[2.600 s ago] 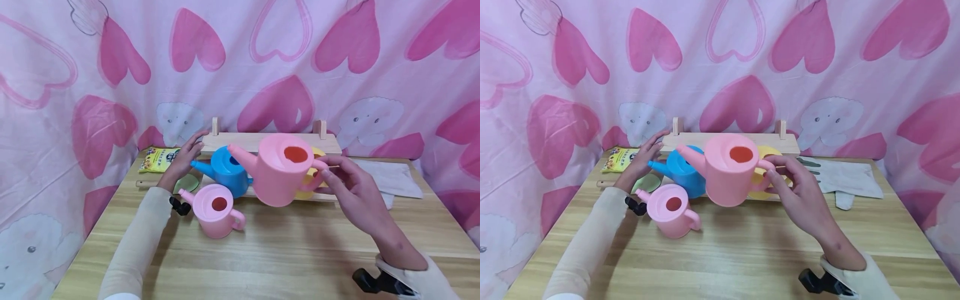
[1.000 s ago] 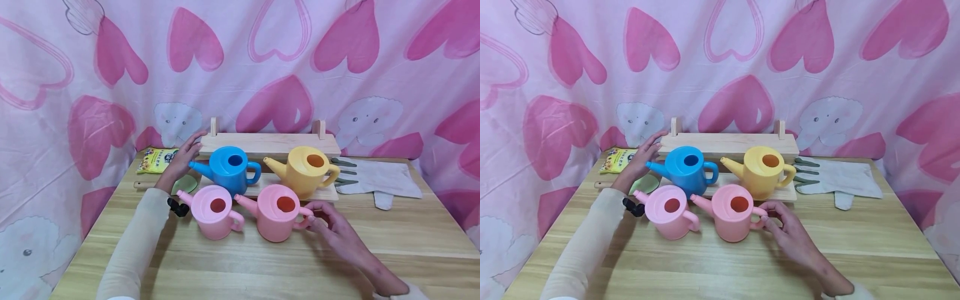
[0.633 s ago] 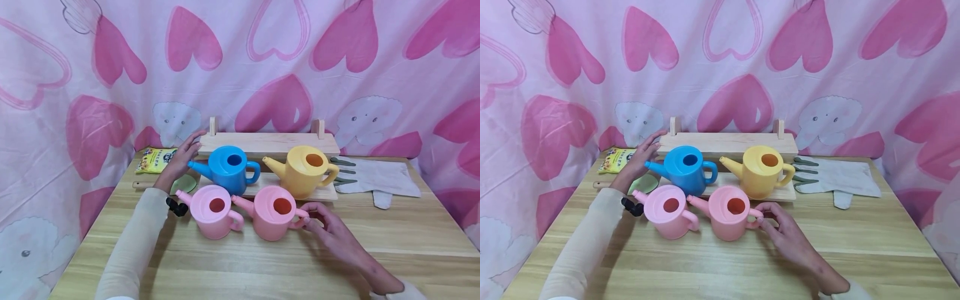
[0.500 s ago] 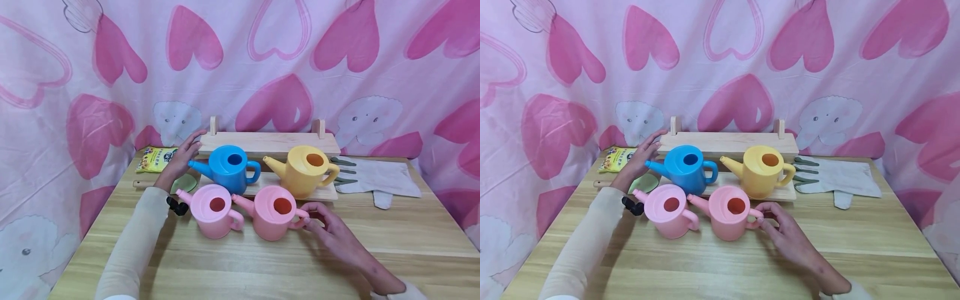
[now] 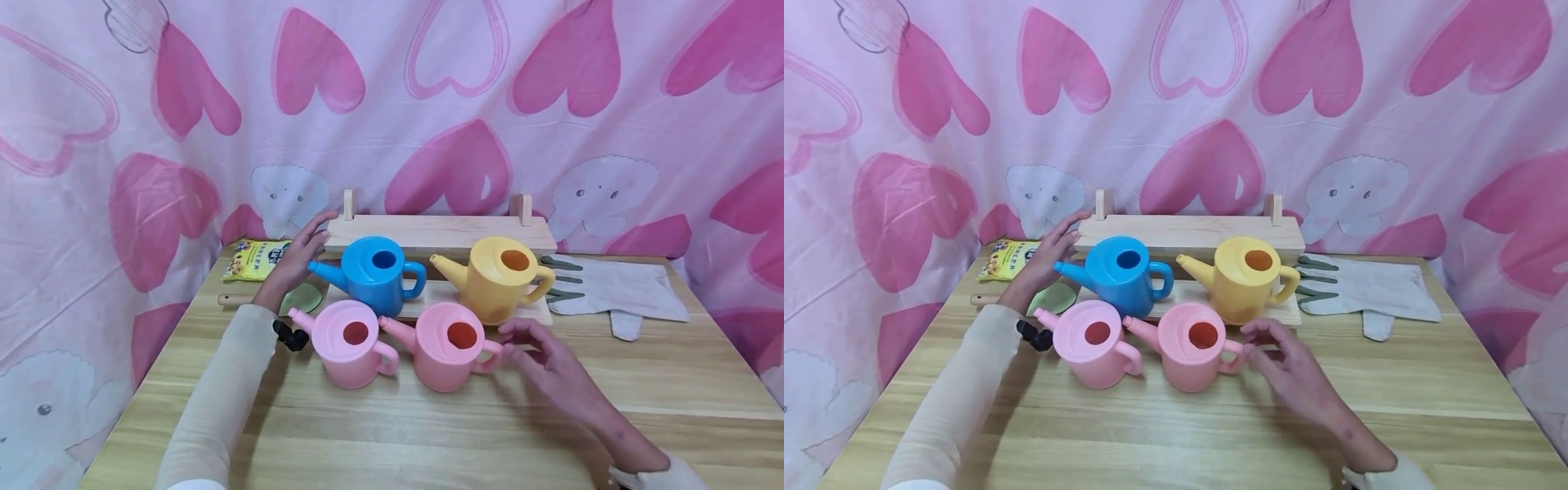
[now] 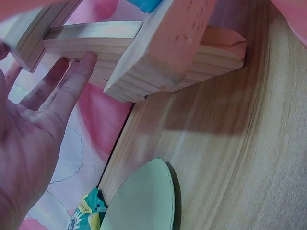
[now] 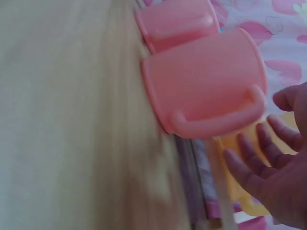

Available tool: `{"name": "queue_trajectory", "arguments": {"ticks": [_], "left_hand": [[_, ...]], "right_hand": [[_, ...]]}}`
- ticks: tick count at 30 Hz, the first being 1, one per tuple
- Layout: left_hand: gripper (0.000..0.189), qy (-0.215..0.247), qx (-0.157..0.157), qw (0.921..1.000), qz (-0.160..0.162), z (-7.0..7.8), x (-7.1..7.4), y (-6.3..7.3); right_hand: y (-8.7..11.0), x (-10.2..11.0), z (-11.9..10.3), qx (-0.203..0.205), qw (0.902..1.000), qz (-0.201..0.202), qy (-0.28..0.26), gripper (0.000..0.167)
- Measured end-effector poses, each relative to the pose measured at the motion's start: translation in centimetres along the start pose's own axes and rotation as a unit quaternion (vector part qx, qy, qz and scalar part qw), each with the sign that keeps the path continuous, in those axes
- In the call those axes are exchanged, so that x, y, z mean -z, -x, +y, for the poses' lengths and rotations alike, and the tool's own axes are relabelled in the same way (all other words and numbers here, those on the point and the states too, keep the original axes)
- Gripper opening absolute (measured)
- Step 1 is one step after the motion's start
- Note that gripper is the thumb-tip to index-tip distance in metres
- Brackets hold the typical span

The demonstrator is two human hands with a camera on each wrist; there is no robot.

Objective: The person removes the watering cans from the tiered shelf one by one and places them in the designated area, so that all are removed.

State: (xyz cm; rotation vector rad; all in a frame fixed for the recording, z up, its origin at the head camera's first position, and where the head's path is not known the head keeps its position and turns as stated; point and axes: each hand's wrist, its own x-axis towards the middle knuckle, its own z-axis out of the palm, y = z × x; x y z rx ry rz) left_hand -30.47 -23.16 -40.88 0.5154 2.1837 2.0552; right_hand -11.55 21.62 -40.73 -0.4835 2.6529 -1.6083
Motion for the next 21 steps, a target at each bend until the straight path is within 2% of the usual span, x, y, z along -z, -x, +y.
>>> {"name": "queue_trajectory", "arguments": {"ticks": [2, 4, 7, 10, 13, 21], "left_hand": [[0.051, 0.002, -0.002, 1.0000, 0.001, 0.0, 0.0, 0.0], [0.050, 0.005, 0.001, 1.0000, 0.002, -0.1, 0.0, 0.0], [0.050, 0.008, 0.005, 1.0000, 0.000, -0.2, 0.1, -0.1], [0.051, 0.007, 0.006, 1.0000, 0.000, -0.2, 0.1, -0.1], [0.051, 0.004, 0.004, 1.0000, 0.003, -0.3, 0.1, -0.1], [0.049, -0.003, 0.003, 1.0000, 0.003, -0.2, 0.0, -0.1]], "right_hand": [[-0.5, 0.8, -0.2, 0.024, 0.9979, 0.045, 0.039, 0.020], [-1.1, 1.8, -0.4, 0.051, 0.9916, 0.100, 0.064, 0.017], [-2.1, 3.2, -0.4, 0.084, 0.9769, 0.180, 0.078, 0.015], [-3.3, 4.4, 0.1, 0.106, 0.9646, 0.232, 0.067, 0.021], [-4.3, 4.9, 0.7, 0.112, 0.9613, 0.245, 0.058, 0.030], [-5.0, 4.8, 2.2, 0.065, 0.9817, 0.173, 0.043, 0.042]]}}
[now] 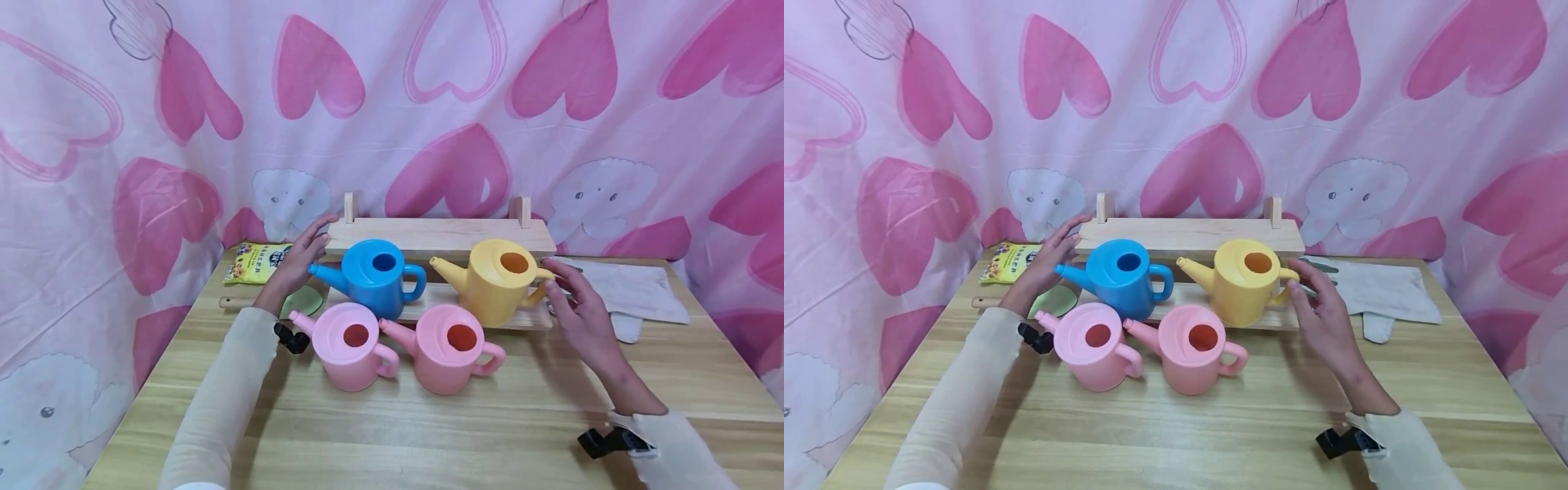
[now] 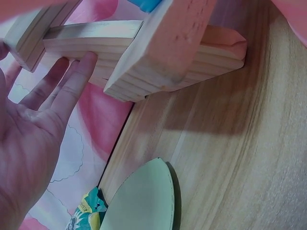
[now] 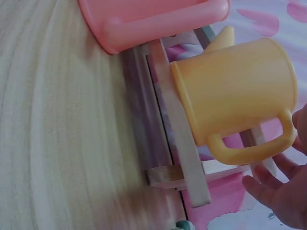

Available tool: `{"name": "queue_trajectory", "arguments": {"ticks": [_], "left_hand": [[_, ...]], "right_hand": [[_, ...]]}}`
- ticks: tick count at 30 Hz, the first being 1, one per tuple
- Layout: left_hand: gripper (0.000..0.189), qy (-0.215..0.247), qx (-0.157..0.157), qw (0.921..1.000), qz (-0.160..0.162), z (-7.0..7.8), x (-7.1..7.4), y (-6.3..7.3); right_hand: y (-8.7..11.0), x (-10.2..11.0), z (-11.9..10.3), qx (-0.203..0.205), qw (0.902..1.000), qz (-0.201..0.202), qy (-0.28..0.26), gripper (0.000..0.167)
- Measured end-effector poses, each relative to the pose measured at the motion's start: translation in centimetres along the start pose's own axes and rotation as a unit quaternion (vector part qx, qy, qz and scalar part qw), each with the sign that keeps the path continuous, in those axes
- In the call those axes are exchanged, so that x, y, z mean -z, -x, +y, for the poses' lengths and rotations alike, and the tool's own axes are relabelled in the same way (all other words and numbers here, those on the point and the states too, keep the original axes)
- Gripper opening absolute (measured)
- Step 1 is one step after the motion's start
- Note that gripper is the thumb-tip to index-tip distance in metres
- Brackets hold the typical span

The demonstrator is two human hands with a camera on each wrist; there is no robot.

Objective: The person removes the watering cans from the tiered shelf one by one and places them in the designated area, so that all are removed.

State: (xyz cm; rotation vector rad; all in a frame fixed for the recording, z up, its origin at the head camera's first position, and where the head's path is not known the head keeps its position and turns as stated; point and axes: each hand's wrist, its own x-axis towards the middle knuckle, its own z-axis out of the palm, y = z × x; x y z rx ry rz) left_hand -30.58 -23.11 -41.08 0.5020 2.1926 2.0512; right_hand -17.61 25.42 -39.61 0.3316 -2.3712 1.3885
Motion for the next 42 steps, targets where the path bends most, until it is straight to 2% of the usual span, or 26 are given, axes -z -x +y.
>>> {"name": "queue_trajectory", "arguments": {"ticks": [7, 14, 24, 32, 37, 39, 42], "left_hand": [[0.050, 0.001, -0.004, 1.0000, -0.001, 0.1, 0.0, 0.0], [0.050, 0.011, 0.000, 0.9999, 0.002, 0.0, 0.0, -0.1], [0.050, 0.010, -0.003, 0.9999, 0.003, 0.0, -0.1, -0.1], [0.050, 0.010, -0.004, 0.9999, 0.001, 0.0, -0.1, 0.0], [0.049, 0.014, -0.004, 0.9999, 0.001, 0.0, -0.1, -0.1], [0.049, 0.013, -0.004, 0.9999, 0.002, 0.0, -0.1, -0.1], [0.050, 0.011, -0.003, 0.9999, 0.004, -0.1, -0.2, -0.2]], "right_hand": [[0.0, -0.3, 0.2, -0.015, 0.9992, -0.026, -0.028, 0.039], [-0.1, -0.3, 0.3, -0.018, 0.9996, -0.022, -0.008, 0.036], [0.1, 0.1, -0.2, -0.011, 0.9994, -0.005, -0.033, 0.034], [1.1, 1.8, -1.3, -0.011, 0.9997, 0.009, -0.019, 0.036], [2.4, 3.3, -1.8, -0.018, 0.9998, 0.010, -0.002, 0.035], [3.0, 3.9, -1.9, -0.022, 0.9997, 0.008, -0.006, 0.035], [3.9, 4.6, -2.0, -0.025, 0.9982, 0.007, -0.054, 0.036]]}}
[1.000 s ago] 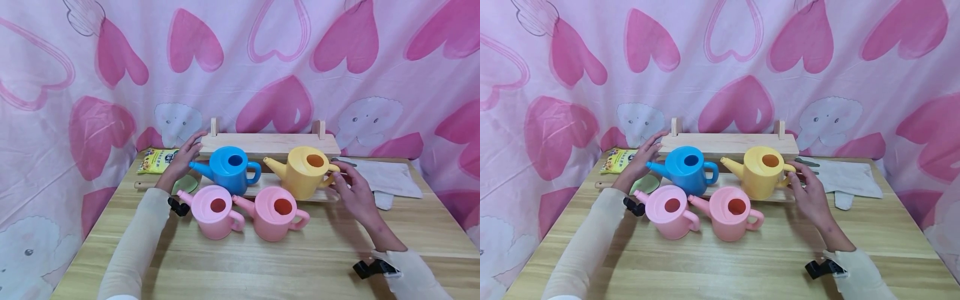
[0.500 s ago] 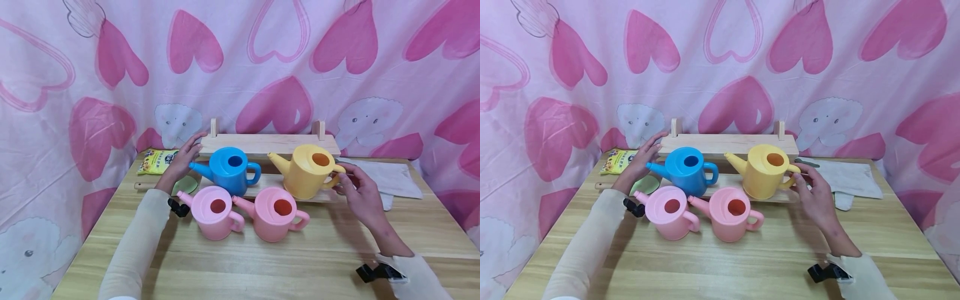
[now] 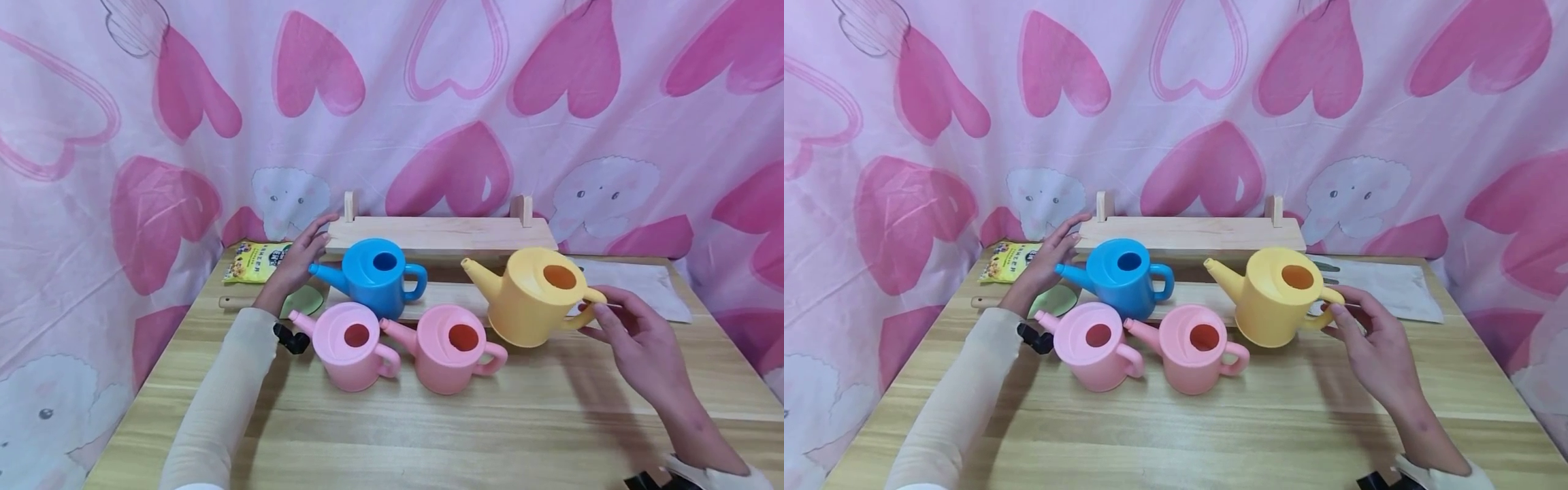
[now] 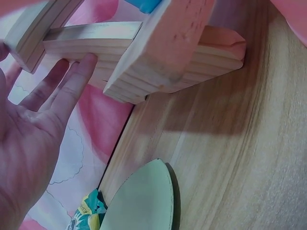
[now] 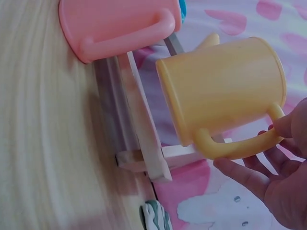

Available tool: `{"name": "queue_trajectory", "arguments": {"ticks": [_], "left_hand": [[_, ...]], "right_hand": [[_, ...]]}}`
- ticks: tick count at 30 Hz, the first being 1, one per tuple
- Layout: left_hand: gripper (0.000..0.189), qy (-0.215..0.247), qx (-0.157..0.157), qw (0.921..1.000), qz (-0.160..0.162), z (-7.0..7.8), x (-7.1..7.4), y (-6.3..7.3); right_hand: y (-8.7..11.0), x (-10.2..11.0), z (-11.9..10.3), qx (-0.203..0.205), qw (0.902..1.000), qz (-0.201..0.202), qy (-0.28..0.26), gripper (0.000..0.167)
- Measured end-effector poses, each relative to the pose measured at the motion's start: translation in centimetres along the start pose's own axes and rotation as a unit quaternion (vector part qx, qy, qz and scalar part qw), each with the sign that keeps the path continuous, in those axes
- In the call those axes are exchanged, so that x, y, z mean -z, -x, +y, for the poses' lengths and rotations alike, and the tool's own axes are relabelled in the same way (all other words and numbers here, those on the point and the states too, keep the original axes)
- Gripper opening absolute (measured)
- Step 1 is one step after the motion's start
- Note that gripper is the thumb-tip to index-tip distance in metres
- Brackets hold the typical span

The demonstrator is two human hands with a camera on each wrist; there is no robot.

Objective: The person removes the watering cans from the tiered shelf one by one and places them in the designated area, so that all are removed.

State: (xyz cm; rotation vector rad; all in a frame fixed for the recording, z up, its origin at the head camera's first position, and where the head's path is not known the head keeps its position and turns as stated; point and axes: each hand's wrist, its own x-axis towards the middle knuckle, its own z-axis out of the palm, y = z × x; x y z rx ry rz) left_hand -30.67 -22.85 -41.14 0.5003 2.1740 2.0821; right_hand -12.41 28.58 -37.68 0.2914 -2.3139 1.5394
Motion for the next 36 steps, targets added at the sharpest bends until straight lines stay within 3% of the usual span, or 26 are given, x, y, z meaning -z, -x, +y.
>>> {"name": "queue_trajectory", "arguments": {"ticks": [4, 6, 12, 18, 36], "left_hand": [[0.050, -0.007, 0.003, 1.0000, 0.004, 0.1, 0.0, 0.0], [0.050, -0.008, 0.004, 1.0000, 0.004, 0.1, 0.0, 0.0], [0.050, -0.001, -0.002, 1.0000, -0.001, 0.2, 0.1, -0.1], [0.050, 0.001, -0.004, 1.0000, 0.000, 0.1, 0.2, -0.1], [0.050, -0.007, -0.005, 1.0000, 0.003, -0.2, 0.3, 0.0]], "right_hand": [[1.1, 0.9, 0.0, -0.004, 0.9968, -0.002, -0.080, 0.035], [1.6, 1.3, 0.0, -0.005, 0.9956, -0.003, -0.093, 0.034], [3.2, 2.6, 0.4, -0.017, 0.9975, -0.002, -0.069, 0.032], [4.5, 2.9, 1.0, -0.016, 0.9962, -0.009, -0.085, 0.031], [6.2, 1.6, 2.9, -0.071, 0.9937, -0.039, -0.077, 0.033]]}}
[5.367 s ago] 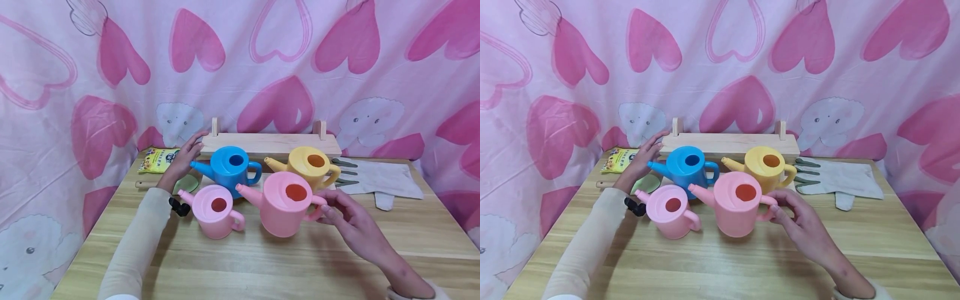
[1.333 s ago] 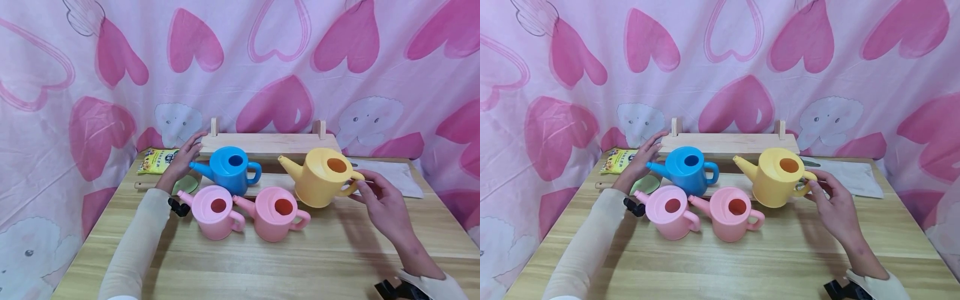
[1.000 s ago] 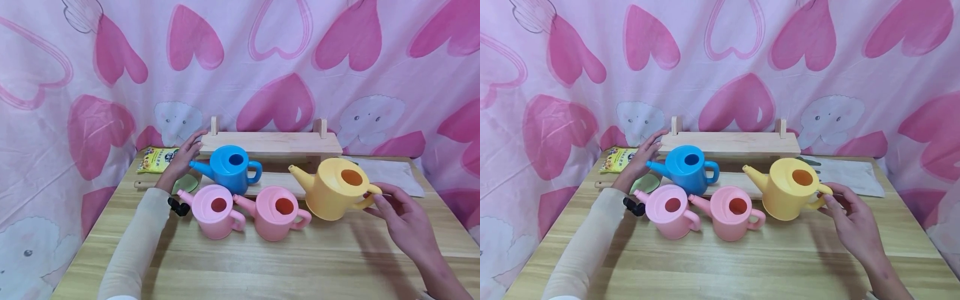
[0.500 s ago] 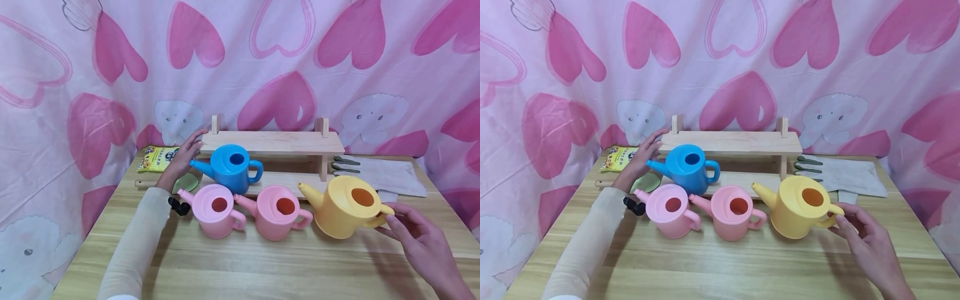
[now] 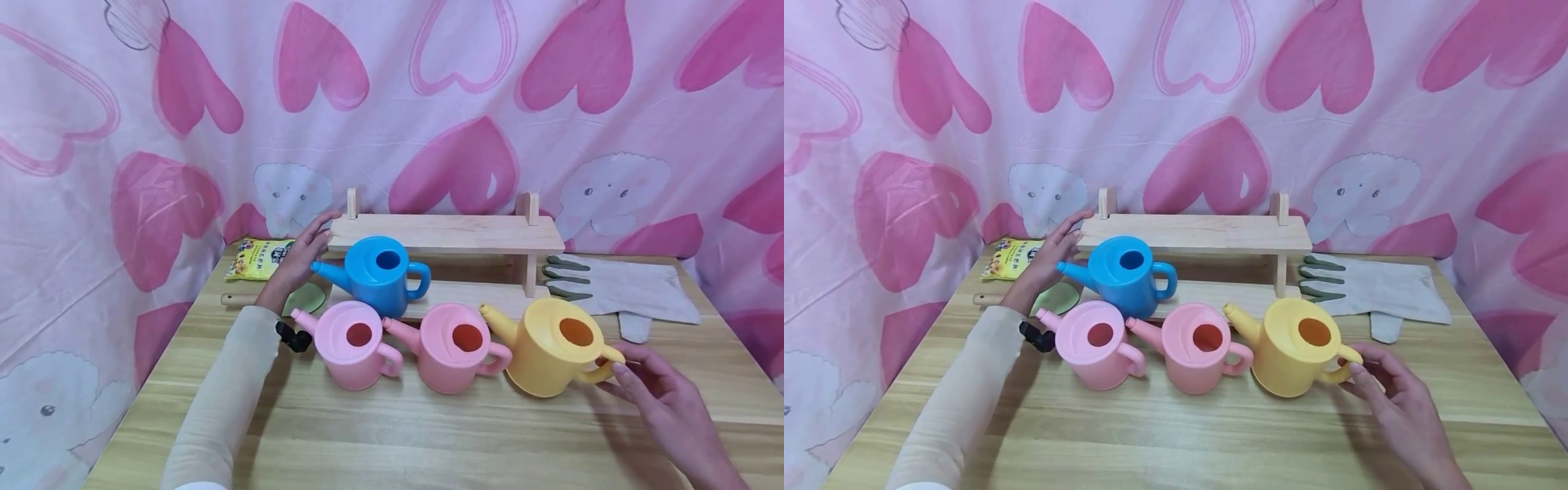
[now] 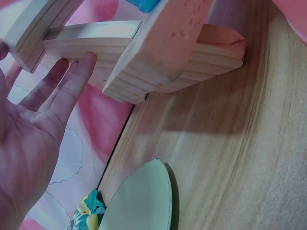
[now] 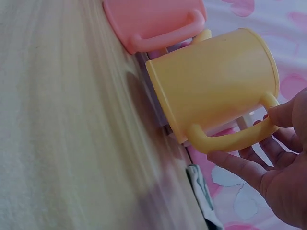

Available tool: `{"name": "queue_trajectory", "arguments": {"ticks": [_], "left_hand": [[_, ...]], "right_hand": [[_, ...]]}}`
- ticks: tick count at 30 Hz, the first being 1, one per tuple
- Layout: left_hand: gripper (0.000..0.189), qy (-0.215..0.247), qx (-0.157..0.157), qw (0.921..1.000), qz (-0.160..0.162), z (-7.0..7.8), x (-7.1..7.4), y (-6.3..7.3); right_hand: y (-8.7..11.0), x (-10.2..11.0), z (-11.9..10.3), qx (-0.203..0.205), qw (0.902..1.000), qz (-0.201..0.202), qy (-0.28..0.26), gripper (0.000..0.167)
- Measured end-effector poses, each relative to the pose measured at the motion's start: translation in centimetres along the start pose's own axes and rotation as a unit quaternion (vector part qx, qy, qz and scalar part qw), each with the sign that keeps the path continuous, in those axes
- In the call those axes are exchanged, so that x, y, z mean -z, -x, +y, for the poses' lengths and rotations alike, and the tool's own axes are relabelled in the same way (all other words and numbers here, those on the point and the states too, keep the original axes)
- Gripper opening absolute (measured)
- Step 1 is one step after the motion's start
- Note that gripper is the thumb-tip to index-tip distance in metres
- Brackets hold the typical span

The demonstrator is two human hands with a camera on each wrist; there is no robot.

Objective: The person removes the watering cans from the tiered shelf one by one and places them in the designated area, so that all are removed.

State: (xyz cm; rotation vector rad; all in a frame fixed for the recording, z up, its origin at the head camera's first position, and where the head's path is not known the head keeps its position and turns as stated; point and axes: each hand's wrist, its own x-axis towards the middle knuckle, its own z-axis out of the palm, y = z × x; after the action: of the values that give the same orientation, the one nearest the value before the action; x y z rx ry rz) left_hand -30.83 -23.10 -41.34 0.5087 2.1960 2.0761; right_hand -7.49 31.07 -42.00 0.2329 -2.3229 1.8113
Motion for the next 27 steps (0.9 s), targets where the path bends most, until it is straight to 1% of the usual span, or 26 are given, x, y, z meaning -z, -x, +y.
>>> {"name": "queue_trajectory", "arguments": {"ticks": [4, 12, 13, 16, 20, 23, 27], "left_hand": [[0.049, 0.001, -0.004, 1.0000, -0.003, -0.01, -0.03, -0.03], [0.049, -0.001, 0.000, 1.0000, -0.003, -0.08, 0.10, 0.07], [0.049, -0.002, 0.000, 1.0000, -0.003, -0.07, 0.10, 0.07], [0.049, -0.003, -0.001, 1.0000, -0.003, -0.12, 0.10, 0.00], [0.050, -0.004, -0.002, 1.0000, -0.004, -0.15, 0.13, -0.02], [0.050, -0.003, -0.004, 1.0000, -0.004, -0.10, 0.10, -0.01], [0.050, -0.001, -0.004, 1.0000, -0.004, -0.11, 0.09, -0.07]], "right_hand": [[0.01, -0.26, 0.40, -0.001, 1.0000, -0.004, -0.003, 0.032], [0.15, -0.68, 0.69, 0.001, 0.9990, -0.003, 0.046, 0.032], [0.14, -0.70, 0.70, 0.002, 0.9992, -0.002, 0.041, 0.032], [0.14, -0.74, 0.70, 0.011, 0.9981, -0.003, 0.060, 0.031], [0.17, -0.71, 0.67, 0.012, 0.9931, -0.007, 0.116, 0.032], [0.25, -0.60, 0.74, 0.007, 0.9904, -0.012, 0.137, 0.032], [0.28, -0.44, 0.82, 0.006, 0.9899, -0.020, 0.140, 0.032]]}}
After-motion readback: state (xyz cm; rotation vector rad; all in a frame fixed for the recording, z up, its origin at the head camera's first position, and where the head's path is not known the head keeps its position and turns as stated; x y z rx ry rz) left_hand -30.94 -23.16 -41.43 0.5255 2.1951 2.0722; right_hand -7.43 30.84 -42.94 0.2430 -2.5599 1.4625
